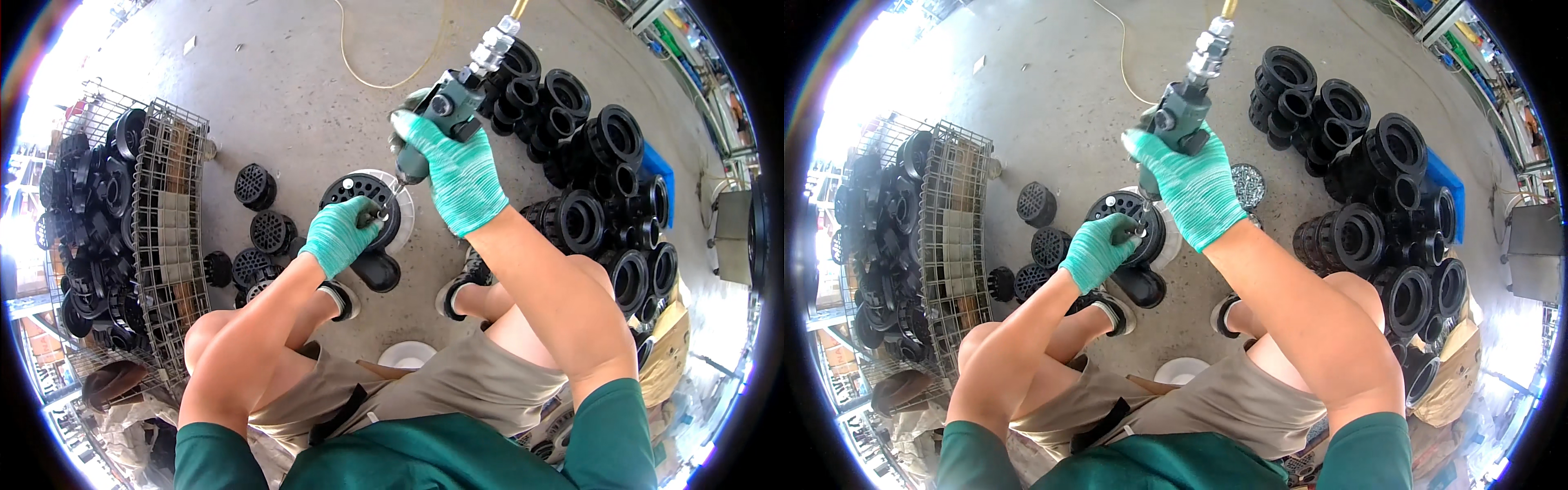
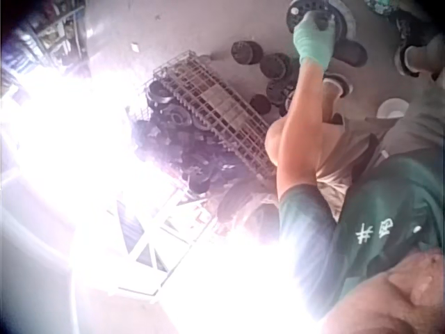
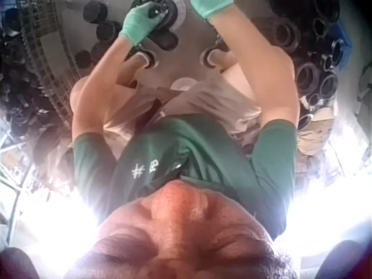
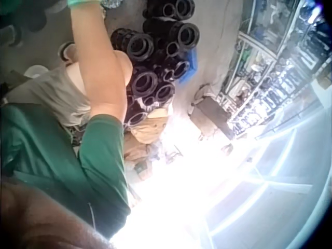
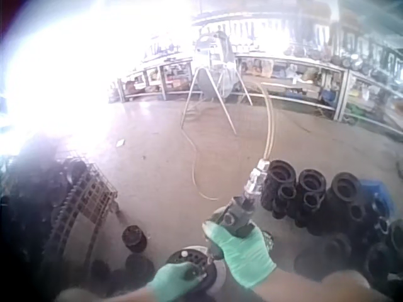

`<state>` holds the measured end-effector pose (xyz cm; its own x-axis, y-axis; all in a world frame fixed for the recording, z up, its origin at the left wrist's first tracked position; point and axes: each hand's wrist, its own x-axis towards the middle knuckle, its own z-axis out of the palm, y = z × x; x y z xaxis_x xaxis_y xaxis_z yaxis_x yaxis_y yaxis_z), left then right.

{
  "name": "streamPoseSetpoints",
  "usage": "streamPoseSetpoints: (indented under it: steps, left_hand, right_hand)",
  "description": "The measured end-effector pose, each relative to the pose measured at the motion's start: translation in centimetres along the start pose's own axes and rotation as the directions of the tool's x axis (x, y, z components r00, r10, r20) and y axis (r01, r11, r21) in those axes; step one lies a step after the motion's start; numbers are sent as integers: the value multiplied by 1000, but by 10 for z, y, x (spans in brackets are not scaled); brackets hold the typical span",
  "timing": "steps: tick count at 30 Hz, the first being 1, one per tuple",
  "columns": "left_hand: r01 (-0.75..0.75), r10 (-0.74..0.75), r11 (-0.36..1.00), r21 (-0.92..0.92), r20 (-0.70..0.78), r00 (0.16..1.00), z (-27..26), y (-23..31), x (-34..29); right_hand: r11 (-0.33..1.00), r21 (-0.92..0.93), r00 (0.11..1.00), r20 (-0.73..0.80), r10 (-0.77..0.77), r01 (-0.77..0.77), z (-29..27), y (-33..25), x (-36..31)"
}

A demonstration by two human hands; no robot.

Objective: The person assembles housing units by positioning a housing piece on a base, placing a circular grate onto it, driving screws using a pneumatic screwdriver, and placing the completed unit onto a stack.

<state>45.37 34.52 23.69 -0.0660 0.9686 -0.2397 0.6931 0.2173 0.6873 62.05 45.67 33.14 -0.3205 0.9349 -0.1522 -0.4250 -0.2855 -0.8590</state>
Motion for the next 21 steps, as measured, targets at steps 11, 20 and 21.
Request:
streamPoseSetpoints:
  steps: [11, 20, 21]
  left_hand:
    - [-33, 27, 974, 226, 29, 999, 6, 3, 6]
    - [-94, 82, 966, 240, 58, 995, 12, -12, 10]
    - [-110, 96, 961, 254, 68, 993, 15, -20, 12]
  right_hand:
    - [984, -169, 990, 137, -36, 59, 2, 11, -14]
    - [909, -361, 928, 367, -65, 207, 7, 18, -21]
    - [888, -405, 911, 410, -37, 219, 9, 17, -22]
